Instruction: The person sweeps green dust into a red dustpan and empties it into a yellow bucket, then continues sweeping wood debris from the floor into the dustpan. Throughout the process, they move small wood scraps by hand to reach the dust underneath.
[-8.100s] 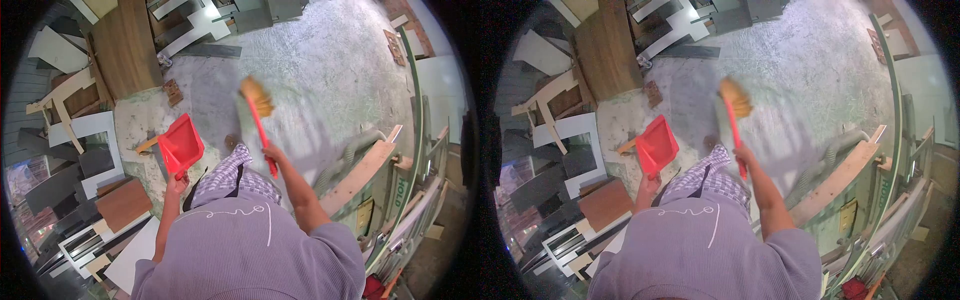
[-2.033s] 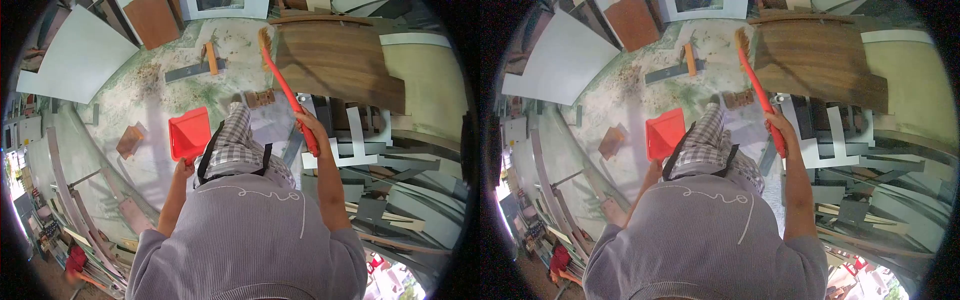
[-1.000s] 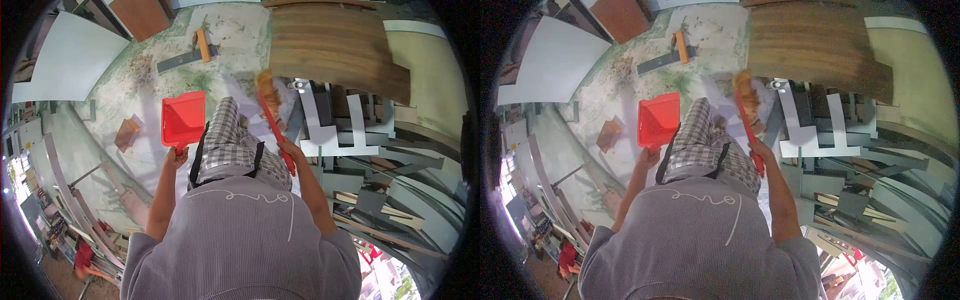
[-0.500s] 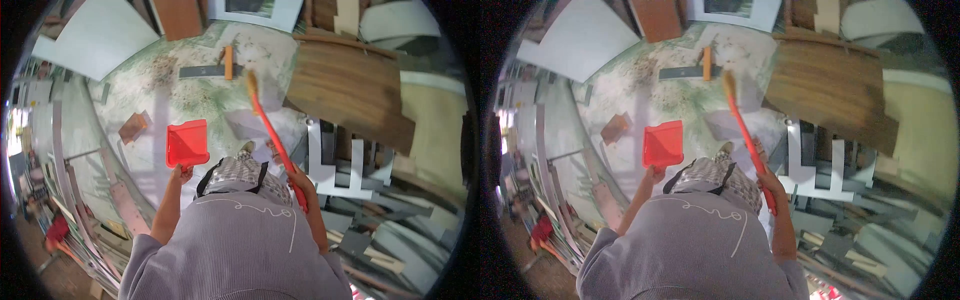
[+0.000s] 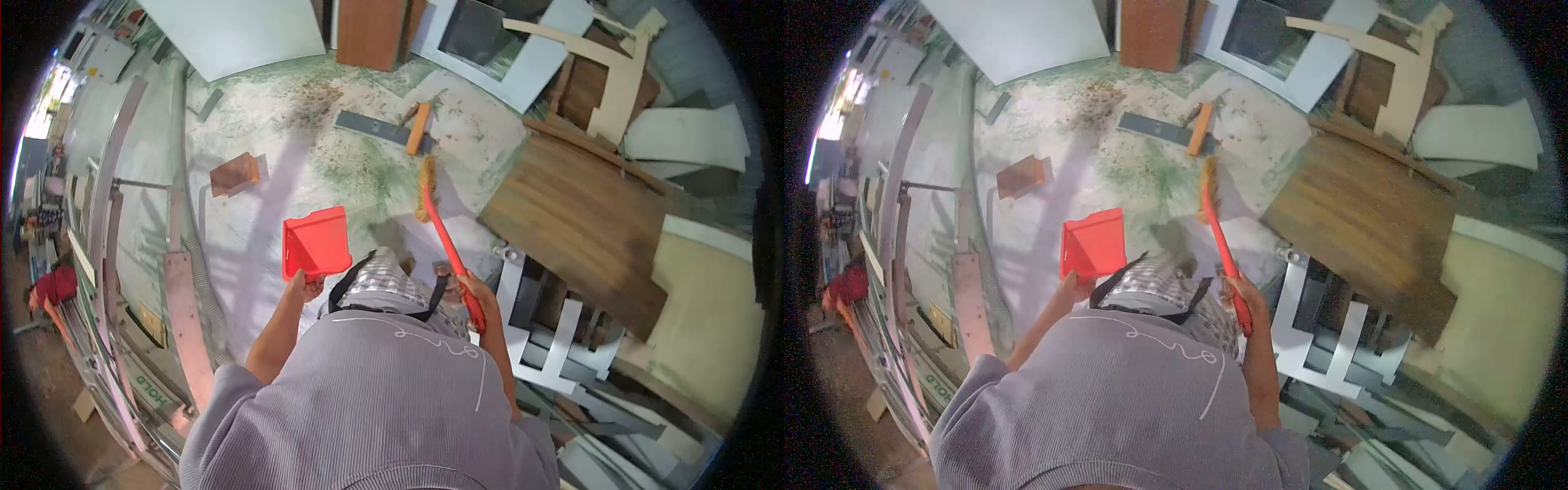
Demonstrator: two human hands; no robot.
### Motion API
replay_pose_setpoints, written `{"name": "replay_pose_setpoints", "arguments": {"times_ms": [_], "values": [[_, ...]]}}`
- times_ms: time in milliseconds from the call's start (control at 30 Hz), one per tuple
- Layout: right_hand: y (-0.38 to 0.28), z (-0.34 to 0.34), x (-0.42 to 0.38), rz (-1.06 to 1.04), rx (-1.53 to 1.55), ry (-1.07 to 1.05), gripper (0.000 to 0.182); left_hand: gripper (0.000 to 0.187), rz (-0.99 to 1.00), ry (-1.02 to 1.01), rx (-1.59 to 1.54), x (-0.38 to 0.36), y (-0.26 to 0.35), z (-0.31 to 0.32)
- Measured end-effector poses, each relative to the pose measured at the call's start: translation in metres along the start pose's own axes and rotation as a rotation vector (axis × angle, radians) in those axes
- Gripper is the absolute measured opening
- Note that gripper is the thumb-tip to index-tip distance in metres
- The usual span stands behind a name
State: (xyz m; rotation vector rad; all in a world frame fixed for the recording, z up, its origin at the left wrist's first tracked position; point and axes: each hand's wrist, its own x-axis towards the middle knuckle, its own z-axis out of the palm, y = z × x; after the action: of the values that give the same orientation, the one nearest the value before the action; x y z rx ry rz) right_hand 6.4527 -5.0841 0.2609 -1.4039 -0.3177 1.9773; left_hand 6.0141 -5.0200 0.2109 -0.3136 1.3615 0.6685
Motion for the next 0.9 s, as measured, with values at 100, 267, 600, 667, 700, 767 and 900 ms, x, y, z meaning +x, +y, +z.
{"name": "replay_pose_setpoints", "arguments": {"times_ms": [100, 267, 600, 667, 700, 767, 900], "values": [[0.005, 0.001, -0.002, 0.063, 0.015, -0.036, 0.024, 0.035, 0.021, 0.001, -0.038, 0.004, 0.000, -0.007], [0.004, 0.011, -0.025, 0.155, -0.120, 0.188, 0.030, 0.035, -0.079, 0.083, -0.041, 0.024, 0.019, -0.012], [-0.084, 0.002, -0.021, 0.031, -0.292, 0.368, 0.032, 0.029, -0.071, -0.183, -0.070, 0.103, 0.041, 0.047], [-0.109, -0.003, -0.001, -0.012, -0.380, 0.333, 0.029, 0.029, -0.033, -0.163, -0.111, 0.106, 0.050, 0.087], [-0.131, 0.007, 0.006, -0.016, -0.518, 0.364, 0.041, 0.032, -0.029, -0.127, -0.158, 0.103, 0.057, 0.113], [-0.162, 0.006, 0.035, -0.044, -0.675, 0.290, 0.036, 0.034, -0.022, -0.087, -0.242, 0.113, 0.061, 0.143], [-0.253, 0.046, 0.081, -0.050, -0.769, 0.198, 0.031, 0.037, -0.118, -0.116, -0.328, 0.119, 0.081, 0.194]]}}
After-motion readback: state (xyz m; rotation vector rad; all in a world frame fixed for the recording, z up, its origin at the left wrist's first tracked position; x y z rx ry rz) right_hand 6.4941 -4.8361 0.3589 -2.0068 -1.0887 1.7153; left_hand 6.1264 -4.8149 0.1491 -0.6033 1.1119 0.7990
